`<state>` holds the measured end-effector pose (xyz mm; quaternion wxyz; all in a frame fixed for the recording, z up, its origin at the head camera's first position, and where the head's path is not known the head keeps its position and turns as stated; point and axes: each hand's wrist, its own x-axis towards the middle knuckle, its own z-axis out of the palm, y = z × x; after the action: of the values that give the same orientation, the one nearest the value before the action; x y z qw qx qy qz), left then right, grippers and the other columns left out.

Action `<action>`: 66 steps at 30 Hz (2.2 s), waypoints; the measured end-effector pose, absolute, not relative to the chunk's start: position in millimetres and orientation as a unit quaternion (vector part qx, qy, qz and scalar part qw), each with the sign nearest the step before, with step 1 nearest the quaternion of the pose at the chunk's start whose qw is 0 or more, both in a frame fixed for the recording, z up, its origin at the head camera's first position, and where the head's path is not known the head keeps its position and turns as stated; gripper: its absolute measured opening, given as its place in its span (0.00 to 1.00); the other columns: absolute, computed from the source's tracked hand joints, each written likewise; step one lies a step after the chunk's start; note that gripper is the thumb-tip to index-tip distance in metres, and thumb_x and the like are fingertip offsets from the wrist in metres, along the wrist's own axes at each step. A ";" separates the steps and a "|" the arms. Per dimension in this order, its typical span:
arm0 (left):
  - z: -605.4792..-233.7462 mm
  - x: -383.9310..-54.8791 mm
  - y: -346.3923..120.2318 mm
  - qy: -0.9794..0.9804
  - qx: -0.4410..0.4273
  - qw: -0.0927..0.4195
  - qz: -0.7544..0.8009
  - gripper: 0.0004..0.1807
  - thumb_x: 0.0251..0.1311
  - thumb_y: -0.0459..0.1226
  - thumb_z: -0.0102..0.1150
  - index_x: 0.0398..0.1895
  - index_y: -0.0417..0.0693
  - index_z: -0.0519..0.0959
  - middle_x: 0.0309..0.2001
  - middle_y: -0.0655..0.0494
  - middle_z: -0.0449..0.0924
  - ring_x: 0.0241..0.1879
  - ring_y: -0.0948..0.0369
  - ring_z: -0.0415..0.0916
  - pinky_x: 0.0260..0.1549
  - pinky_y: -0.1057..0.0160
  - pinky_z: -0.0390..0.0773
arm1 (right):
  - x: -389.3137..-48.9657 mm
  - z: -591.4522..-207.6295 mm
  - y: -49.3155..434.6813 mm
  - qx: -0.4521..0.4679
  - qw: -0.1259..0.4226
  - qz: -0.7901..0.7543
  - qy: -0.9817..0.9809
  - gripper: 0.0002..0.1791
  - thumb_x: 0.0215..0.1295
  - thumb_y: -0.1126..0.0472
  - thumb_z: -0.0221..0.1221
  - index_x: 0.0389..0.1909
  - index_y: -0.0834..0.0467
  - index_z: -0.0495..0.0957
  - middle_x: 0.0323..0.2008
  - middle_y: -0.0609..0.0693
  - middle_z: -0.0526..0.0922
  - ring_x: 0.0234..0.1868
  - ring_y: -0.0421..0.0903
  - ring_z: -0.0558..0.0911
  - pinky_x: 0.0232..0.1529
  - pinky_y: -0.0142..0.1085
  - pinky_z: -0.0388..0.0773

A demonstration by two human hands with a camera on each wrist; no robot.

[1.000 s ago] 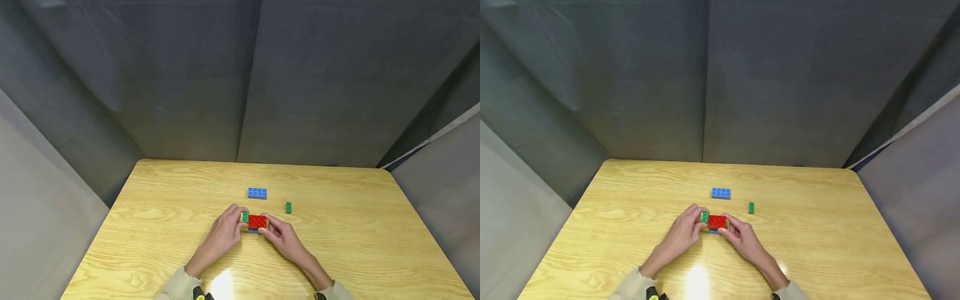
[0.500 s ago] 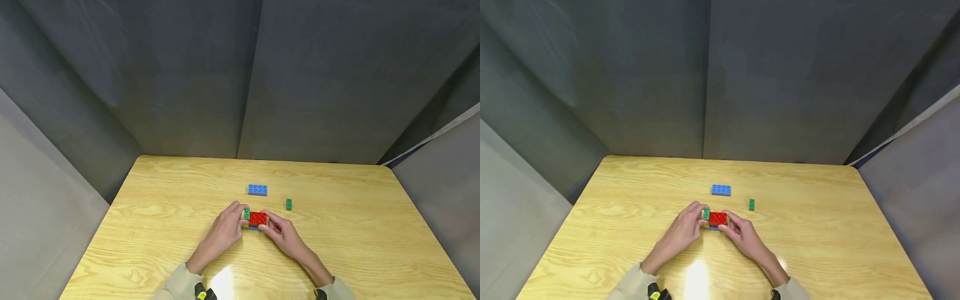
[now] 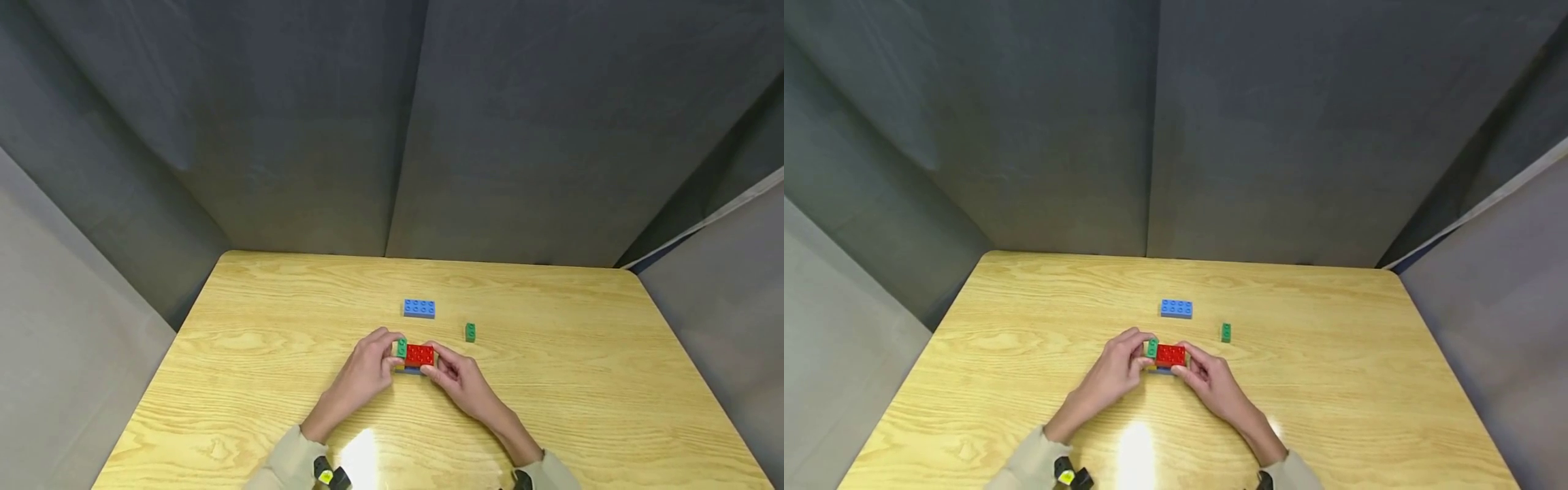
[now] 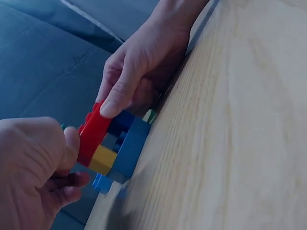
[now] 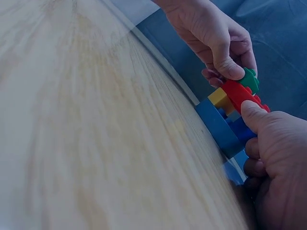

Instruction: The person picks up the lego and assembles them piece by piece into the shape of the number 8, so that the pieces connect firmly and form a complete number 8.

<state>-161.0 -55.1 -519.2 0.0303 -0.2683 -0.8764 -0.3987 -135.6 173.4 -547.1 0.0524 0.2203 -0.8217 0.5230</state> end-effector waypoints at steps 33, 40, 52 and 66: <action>-531.3 -163.2 -40.6 -0.857 -0.271 0.014 -0.439 0.18 0.66 0.36 0.70 0.56 0.37 0.82 0.28 0.61 0.70 0.27 0.67 0.65 0.27 0.69 0.72 | -162.6 -544.4 240.0 0.175 0.049 0.391 -0.902 0.34 0.64 0.56 0.74 0.69 0.60 0.75 0.21 0.40 0.64 0.22 0.34 0.61 0.32 0.33 0.67; -531.0 -163.2 -38.2 -0.859 -0.267 0.008 -0.437 0.19 0.67 0.33 0.68 0.58 0.36 0.81 0.28 0.62 0.70 0.25 0.68 0.65 0.25 0.70 0.72 | -167.4 -550.1 258.4 0.131 0.079 0.323 -0.934 0.36 0.67 0.58 0.71 0.73 0.60 0.70 0.21 0.41 0.68 0.20 0.36 0.63 0.23 0.32 0.63; -539.1 -159.6 -35.8 -0.855 -0.267 0.005 -0.444 0.19 0.67 0.32 0.68 0.59 0.36 0.80 0.28 0.62 0.69 0.26 0.70 0.64 0.25 0.72 0.71 | -164.4 -558.7 267.9 0.123 0.075 0.316 -0.938 0.26 0.75 0.59 0.64 0.69 0.64 0.74 0.18 0.41 0.66 0.18 0.35 0.61 0.20 0.31 0.59; -540.7 -162.2 -31.3 -0.853 -0.269 0.036 -0.446 0.19 0.66 0.36 0.71 0.57 0.38 0.81 0.27 0.62 0.68 0.25 0.70 0.63 0.24 0.72 0.70 | -167.0 -555.5 271.6 0.129 0.030 0.331 -0.934 0.25 0.73 0.52 0.65 0.63 0.64 0.79 0.17 0.41 0.64 0.18 0.34 0.58 0.22 0.30 0.57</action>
<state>-162.2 -31.3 -540.7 0.0355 -0.2686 -0.8531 -0.4458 -167.0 271.6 -555.5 0.0302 0.1289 -0.9342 0.3312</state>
